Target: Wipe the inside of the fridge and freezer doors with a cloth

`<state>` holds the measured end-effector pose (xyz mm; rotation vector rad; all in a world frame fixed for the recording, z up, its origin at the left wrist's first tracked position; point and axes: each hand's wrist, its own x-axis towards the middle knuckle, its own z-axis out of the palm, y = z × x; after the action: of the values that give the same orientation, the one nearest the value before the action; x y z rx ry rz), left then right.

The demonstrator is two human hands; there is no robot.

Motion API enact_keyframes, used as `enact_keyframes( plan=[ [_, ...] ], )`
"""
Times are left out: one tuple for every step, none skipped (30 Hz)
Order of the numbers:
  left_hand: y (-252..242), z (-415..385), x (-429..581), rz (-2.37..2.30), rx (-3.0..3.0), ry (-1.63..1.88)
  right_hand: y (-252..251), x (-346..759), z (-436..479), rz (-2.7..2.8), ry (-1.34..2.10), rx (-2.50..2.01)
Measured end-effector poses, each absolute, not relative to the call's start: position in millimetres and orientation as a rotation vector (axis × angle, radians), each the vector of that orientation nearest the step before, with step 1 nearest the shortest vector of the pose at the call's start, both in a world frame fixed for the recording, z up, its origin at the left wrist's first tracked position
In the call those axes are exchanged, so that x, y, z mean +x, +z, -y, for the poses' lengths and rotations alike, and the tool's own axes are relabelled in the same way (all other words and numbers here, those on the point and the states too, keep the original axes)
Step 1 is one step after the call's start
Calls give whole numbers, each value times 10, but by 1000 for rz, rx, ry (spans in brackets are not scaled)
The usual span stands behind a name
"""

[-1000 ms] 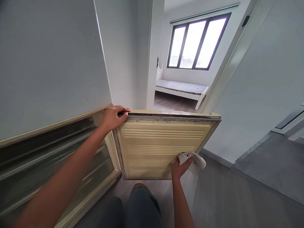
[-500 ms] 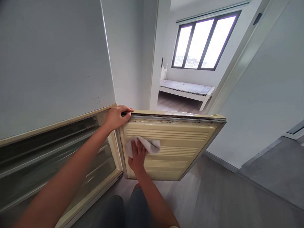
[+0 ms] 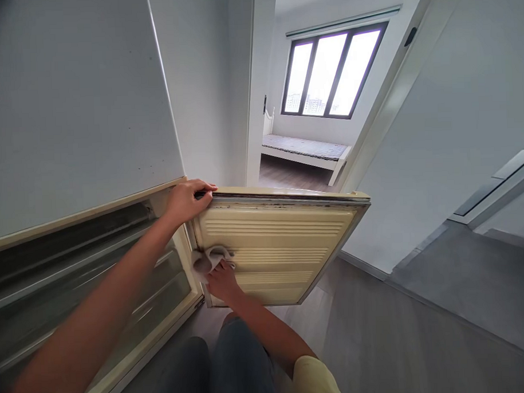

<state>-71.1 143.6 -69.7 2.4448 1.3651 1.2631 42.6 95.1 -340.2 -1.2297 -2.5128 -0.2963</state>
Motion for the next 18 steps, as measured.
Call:
enact_keyframes(
  plan=[
    [-696,-1436,-711,-1371,2449,1267,-3524,468,-919,2579,-274,-1218],
    [-695,-1435,-711,-1376,2453,1270,-3596,504,-895,2620,-269,-1207],
    [-694,-1434,-710,-1374,2457,1272,-3616,535,-879,2634,-280,-1199],
    [-694,-1433,-710,-1371,2460,1273,-3584,561,-871,2619,-302,-1204],
    [-694,-1432,-708,-1369,2462,1271,-3506,584,-870,2582,-328,-1222],
    [-696,-1432,-707,-1373,2462,1269,-3393,608,-874,2535,-352,-1252],
    [-698,-1433,-705,-1382,2461,1271,-3255,635,-880,2484,-374,-1287],
    [-701,-1433,-703,-1392,2461,1276,-3105,668,-889,2420,-397,-1332],
    [-704,-1434,-700,-1402,2462,1279,-2953,712,-897,2347,-424,-1380],
    [-707,-1434,-698,-1410,2463,1280,-2809,768,-906,2272,-452,-1426],
    [-709,-1433,-696,-1411,2466,1280,-2679,838,-913,2177,-490,-1480],
    [-711,-1432,-694,-1408,2470,1276,-2566,926,-920,2076,-538,-1524],
    [-711,-1431,-693,-1405,2471,1271,-2472,1030,-926,1970,-595,-1553],
    [-710,-1429,-692,-1401,2471,1267,-2397,1153,-932,1859,-655,-1566],
    [-709,-1428,-691,-1397,2470,1265,-2338,1293,-937,1755,-713,-1561],
    [-707,-1427,-691,-1397,2469,1263,-2294,1450,-942,1653,-762,-1544],
    [-704,-1426,-690,-1401,2468,1262,-2261,1622,-945,1558,-799,-1521],
    [-702,-1425,-690,-1405,2466,1262,-2237,1806,-947,1473,-822,-1495]
  ],
)
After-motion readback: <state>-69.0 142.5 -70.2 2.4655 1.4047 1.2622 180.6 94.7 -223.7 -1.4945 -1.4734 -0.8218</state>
